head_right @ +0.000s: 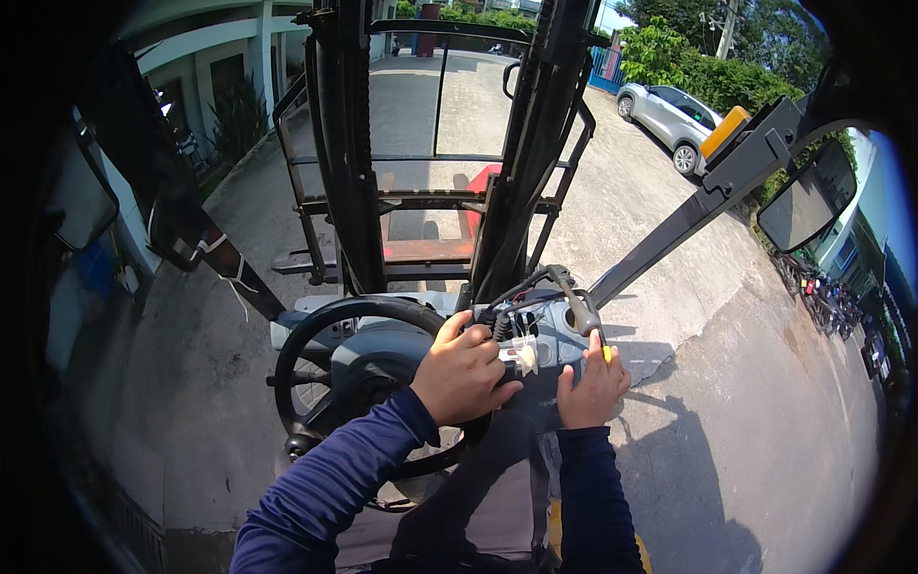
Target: The person operates a forklift, maneuvering it from an indoor warehouse area to an outdoor loading zone. They drive forward, reverse, and steer around obstacles, then position the forks under a pallet and lift it to load onto a truck.
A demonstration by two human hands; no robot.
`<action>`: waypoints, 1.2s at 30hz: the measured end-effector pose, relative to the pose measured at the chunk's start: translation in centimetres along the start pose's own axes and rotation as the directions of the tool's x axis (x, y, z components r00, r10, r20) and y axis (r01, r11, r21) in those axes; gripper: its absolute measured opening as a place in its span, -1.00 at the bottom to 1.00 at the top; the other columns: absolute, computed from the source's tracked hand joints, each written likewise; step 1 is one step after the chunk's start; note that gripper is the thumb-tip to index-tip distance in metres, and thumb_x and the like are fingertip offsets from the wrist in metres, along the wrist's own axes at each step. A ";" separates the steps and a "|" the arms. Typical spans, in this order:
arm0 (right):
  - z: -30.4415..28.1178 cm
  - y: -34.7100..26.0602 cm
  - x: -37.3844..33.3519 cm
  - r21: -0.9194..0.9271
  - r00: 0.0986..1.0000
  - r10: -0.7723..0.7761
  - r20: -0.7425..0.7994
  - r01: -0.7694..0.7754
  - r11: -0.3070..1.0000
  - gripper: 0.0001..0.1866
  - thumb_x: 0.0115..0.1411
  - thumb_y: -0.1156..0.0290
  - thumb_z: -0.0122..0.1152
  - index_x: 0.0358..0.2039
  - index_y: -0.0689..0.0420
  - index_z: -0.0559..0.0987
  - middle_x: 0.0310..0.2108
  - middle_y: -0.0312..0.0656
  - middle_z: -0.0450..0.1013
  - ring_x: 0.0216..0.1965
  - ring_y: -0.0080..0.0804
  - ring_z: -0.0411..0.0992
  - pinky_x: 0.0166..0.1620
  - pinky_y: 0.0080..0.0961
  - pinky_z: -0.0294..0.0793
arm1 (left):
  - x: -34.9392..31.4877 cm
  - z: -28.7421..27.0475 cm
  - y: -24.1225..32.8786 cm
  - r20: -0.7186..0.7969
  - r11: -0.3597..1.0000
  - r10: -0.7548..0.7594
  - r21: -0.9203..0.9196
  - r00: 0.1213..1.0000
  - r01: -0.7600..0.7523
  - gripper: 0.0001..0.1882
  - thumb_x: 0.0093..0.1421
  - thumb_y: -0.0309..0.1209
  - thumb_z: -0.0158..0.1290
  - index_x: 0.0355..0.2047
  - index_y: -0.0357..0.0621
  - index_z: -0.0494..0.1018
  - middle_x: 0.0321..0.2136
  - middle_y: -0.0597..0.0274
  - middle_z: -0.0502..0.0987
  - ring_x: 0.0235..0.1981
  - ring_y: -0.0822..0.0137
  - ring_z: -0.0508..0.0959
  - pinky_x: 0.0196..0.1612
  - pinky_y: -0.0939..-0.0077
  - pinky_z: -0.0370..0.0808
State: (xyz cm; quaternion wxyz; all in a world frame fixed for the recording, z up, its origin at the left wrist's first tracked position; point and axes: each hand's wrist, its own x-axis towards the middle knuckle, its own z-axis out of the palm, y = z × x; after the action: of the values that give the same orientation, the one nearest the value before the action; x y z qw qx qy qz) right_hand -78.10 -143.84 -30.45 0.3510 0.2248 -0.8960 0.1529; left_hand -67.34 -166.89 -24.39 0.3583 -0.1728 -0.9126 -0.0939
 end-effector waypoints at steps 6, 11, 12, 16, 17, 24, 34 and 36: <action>-0.2 1.4 -0.4 0.020 0.997 -0.036 0.065 0.035 0.999 -0.23 0.10 0.31 0.26 0.34 0.20 0.33 -0.06 -0.11 0.56 0.27 0.05 0.25 0.26 0.04 0.07 | 0.3 0.6 1.2 0.137 0.997 -0.081 0.023 0.987 0.078 -0.61 0.14 0.01 0.25 -0.50 -0.07 0.66 -0.42 0.30 0.60 -0.06 0.20 0.55 0.33 -0.08 0.26; -1.1 2.6 0.2 0.046 0.999 -0.011 0.047 0.009 0.999 -0.22 0.10 0.31 0.25 0.36 0.19 0.32 -0.07 -0.11 0.53 0.26 0.04 0.26 0.26 0.05 0.07 | 2.3 -1.0 0.9 -0.001 0.989 -0.097 0.114 0.995 0.096 -0.58 0.11 0.02 0.28 -0.47 -0.12 0.67 -0.36 0.21 0.62 0.07 0.10 0.53 0.42 -0.18 0.16; -1.3 2.6 0.2 0.046 0.999 -0.023 0.039 0.021 0.999 -0.23 0.10 0.30 0.25 0.35 0.19 0.32 -0.07 -0.11 0.53 0.26 0.04 0.25 0.26 0.05 0.07 | 2.3 -1.9 0.2 -0.012 0.987 -0.114 0.115 0.993 0.115 -0.56 0.11 0.03 0.28 -0.41 -0.14 0.67 -0.33 0.14 0.61 0.08 0.05 0.53 0.42 -0.18 0.16; -2.2 1.8 0.0 0.045 0.999 0.004 0.049 -0.006 0.999 -0.23 0.09 0.31 0.25 0.35 0.19 0.32 -0.10 -0.11 0.55 0.27 0.05 0.25 0.27 0.05 0.06 | 1.1 -5.4 -1.9 -0.059 0.972 -0.163 0.162 0.985 0.171 -0.51 0.07 0.01 0.33 -0.19 -0.13 0.64 -0.15 0.16 0.60 0.07 0.08 0.53 0.38 -0.18 0.20; -2.5 1.5 -0.2 0.048 0.999 0.016 0.047 -0.018 0.999 -0.23 0.09 0.31 0.25 0.35 0.19 0.32 -0.11 -0.11 0.55 0.27 0.05 0.25 0.28 0.06 0.06 | 0.6 -6.0 -2.2 -0.049 0.974 -0.164 0.148 0.985 0.170 -0.49 0.07 0.01 0.33 -0.15 -0.13 0.62 -0.13 0.17 0.60 0.07 0.09 0.53 0.37 -0.17 0.21; -3.3 0.1 -1.5 0.037 0.994 0.019 0.104 -0.023 0.999 -0.22 0.10 0.32 0.25 0.35 0.19 0.32 -0.11 -0.12 0.57 0.29 0.05 0.24 0.29 0.08 0.04 | -1.1 -6.9 -1.5 -0.003 0.989 -0.114 0.089 0.993 0.114 -0.46 0.07 0.01 0.32 -0.06 -0.08 0.59 -0.08 0.22 0.56 0.11 0.14 0.49 0.39 0.04 0.17; -1.4 2.6 0.4 0.039 1.000 -0.022 0.016 0.021 0.999 -0.19 0.10 0.35 0.29 0.39 0.14 0.29 -0.11 -0.14 0.55 0.27 0.11 0.25 0.27 0.10 0.05 | 1.2 -4.7 -2.1 -0.111 0.991 -0.117 0.057 0.987 0.124 -0.58 0.03 -0.09 0.35 -0.16 0.00 0.61 -0.18 0.31 0.58 0.01 0.18 0.53 0.33 0.03 0.22; -0.6 3.2 0.8 0.051 0.998 -0.009 -0.063 0.012 0.999 -0.20 0.10 0.36 0.28 0.39 0.12 0.31 -0.09 -0.14 0.54 0.26 0.11 0.27 0.27 0.12 0.05 | 2.0 -3.5 -2.4 -0.097 0.990 -0.129 0.047 0.987 0.134 -0.57 0.02 -0.09 0.35 -0.15 -0.01 0.61 -0.17 0.30 0.58 0.02 0.17 0.53 0.33 0.03 0.22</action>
State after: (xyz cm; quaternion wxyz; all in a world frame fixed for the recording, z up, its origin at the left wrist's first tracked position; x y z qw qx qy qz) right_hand -79.94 -141.09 -29.87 0.3741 0.2336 -0.8791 0.1810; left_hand -67.38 -169.63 -20.57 0.3984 -0.0978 -0.9064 -0.1011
